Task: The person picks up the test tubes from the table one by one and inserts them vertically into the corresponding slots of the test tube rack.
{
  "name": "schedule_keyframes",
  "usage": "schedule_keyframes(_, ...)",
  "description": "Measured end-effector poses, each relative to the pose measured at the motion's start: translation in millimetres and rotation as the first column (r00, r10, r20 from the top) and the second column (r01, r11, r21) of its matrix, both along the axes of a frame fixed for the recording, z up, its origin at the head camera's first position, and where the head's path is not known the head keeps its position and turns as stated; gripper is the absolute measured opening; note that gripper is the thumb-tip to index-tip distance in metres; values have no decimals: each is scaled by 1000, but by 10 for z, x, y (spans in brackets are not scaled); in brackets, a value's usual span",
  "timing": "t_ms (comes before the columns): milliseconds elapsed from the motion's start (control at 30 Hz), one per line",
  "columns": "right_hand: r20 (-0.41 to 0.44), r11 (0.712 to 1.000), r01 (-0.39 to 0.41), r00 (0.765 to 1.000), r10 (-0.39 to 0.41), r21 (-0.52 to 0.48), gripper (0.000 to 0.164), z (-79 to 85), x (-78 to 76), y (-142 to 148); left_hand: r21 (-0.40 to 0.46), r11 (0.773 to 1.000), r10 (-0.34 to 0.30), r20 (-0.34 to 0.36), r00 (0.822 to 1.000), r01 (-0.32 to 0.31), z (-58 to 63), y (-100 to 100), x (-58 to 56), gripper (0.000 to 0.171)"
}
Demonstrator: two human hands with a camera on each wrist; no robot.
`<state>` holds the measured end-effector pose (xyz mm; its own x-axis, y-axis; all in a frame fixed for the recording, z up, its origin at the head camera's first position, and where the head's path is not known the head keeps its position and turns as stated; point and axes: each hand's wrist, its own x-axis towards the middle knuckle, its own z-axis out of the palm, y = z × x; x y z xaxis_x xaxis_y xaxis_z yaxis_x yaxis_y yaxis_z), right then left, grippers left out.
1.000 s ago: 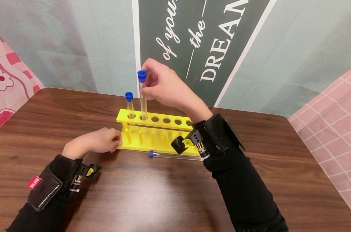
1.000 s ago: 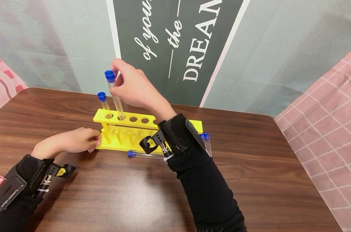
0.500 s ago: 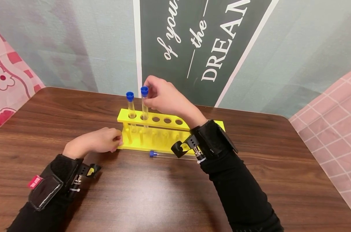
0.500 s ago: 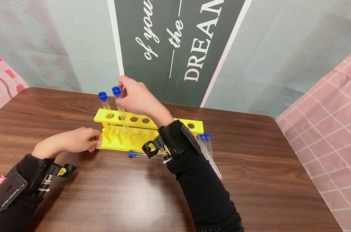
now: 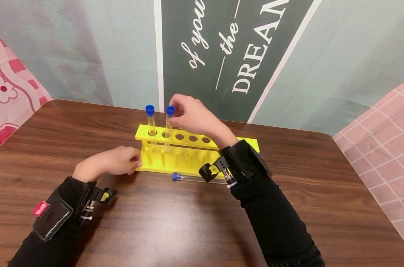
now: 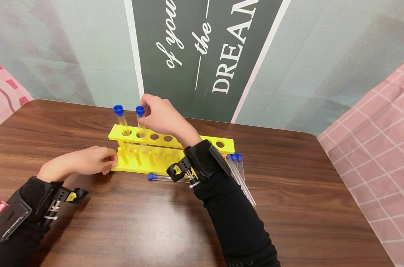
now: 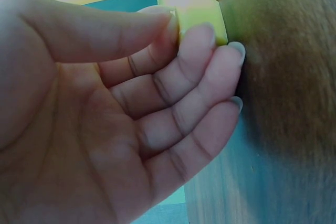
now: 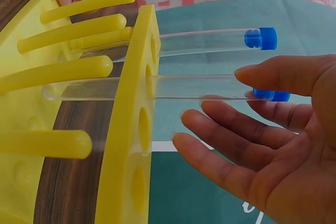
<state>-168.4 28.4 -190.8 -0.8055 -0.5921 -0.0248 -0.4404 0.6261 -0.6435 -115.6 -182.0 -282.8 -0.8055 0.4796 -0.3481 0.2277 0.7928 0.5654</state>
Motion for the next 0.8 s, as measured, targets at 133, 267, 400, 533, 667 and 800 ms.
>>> schedule_keyframes(133,6,1000,-4,1000,4,-11,16,-5,0,1,0,1000,1,3,1000,-1,5,-2,1,13)
schedule_keyframes(267,5,1000,-9,1000,9,-18,16,-14,-4,0,2,1000,1,6,1000,-1,7,-5,1,13)
schedule_keyframes(400,11,1000,-9,1000,9,-22,16,-26,-13,5,3,1000,1,5,1000,-1,9,-7,3,12)
schedule_keyframes(533,23,1000,-11,1000,12,-22,16,-31,-15,12,0,1000,3,8,1000,-3,7,-7,0,12)
schedule_keyframes(667,26,1000,-18,999,19,-13,17,-38,-19,24,-5,1000,3,12,1000,-3,4,-5,-7,12)
schedule_keyframes(800,26,999,-34,999,33,11,21,-56,-31,42,-6,1000,1,15,1000,-1,4,-3,-9,12)
